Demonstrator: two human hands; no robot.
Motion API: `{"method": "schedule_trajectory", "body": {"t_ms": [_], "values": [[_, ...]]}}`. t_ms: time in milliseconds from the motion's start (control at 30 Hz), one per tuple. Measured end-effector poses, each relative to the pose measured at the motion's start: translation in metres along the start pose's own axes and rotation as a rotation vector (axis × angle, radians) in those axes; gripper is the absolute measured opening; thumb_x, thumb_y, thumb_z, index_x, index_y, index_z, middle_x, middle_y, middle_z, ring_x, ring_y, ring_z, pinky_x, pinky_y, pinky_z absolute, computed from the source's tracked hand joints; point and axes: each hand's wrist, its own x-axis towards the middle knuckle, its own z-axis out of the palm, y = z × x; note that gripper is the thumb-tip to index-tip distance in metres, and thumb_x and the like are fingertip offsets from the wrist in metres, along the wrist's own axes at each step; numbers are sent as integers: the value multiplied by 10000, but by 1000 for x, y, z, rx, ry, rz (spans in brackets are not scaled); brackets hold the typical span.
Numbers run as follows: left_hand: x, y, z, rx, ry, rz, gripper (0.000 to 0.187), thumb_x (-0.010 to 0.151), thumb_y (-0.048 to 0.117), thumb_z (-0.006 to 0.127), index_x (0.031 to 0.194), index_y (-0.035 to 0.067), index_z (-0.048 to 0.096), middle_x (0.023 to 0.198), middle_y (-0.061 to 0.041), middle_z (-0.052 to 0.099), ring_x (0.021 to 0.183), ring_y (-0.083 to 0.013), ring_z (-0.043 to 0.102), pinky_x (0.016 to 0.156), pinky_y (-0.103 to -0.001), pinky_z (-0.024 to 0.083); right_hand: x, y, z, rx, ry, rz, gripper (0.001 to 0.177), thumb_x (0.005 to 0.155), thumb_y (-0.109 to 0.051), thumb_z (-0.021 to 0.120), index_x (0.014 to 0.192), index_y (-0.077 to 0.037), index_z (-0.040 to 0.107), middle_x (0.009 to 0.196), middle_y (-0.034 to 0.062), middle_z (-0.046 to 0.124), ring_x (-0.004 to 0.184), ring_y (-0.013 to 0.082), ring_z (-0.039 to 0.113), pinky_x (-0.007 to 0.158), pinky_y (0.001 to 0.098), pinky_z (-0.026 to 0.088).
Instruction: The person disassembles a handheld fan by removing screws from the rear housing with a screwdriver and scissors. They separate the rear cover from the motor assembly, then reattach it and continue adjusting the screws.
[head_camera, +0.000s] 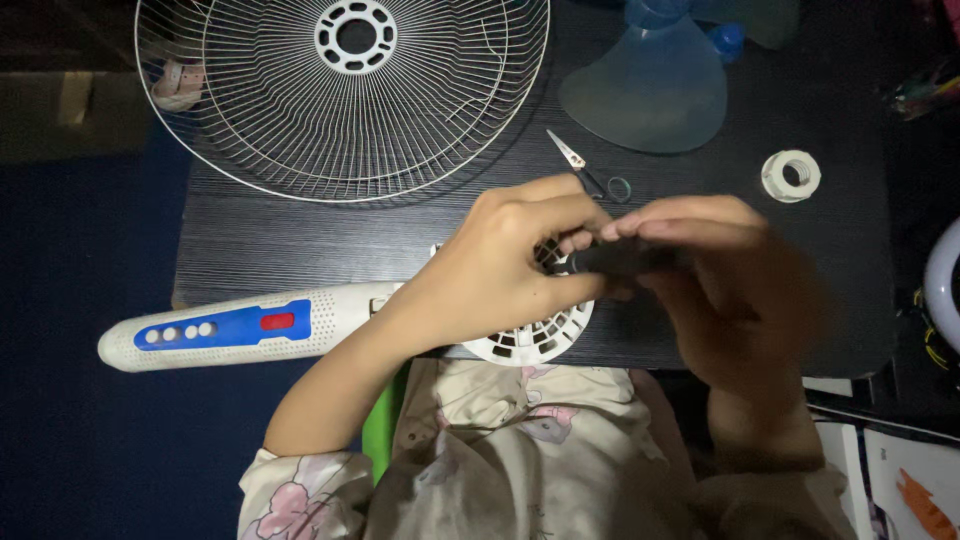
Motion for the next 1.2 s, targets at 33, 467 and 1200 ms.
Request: {"method": "schedule_trajectory", "body": {"t_ms": [33,467,1200], "values": [[-1,1,-1,-19,-11,26,322,791,110,812,1090,14,740,905,-82,680,784,-183,696,667,-310,550,-2,-1,-1,-54,0,10,190,949,0,688,1110,52,601,1120,192,680,1011,249,740,860,353,661],[-29,-23,0,268,38,127,884,737,594,828,1360,1,623,1323,-199,677,1295,-373,613,1136,-523,438,-17,11,-10,427,201,150,264,1087,-288,579,1265,-96,548,1121,62,552,914,153,684,853,333,651],[-35,-30,8,418,11,199,382,851,336,769,1178,140,781,1424,-157,617,1352,-371,527,1118,-508,403,-222,168,-140,149,865,963,454,1146,-142,630,1398,109,347,746,-10,527,613,108,500,526,235,391]]}}
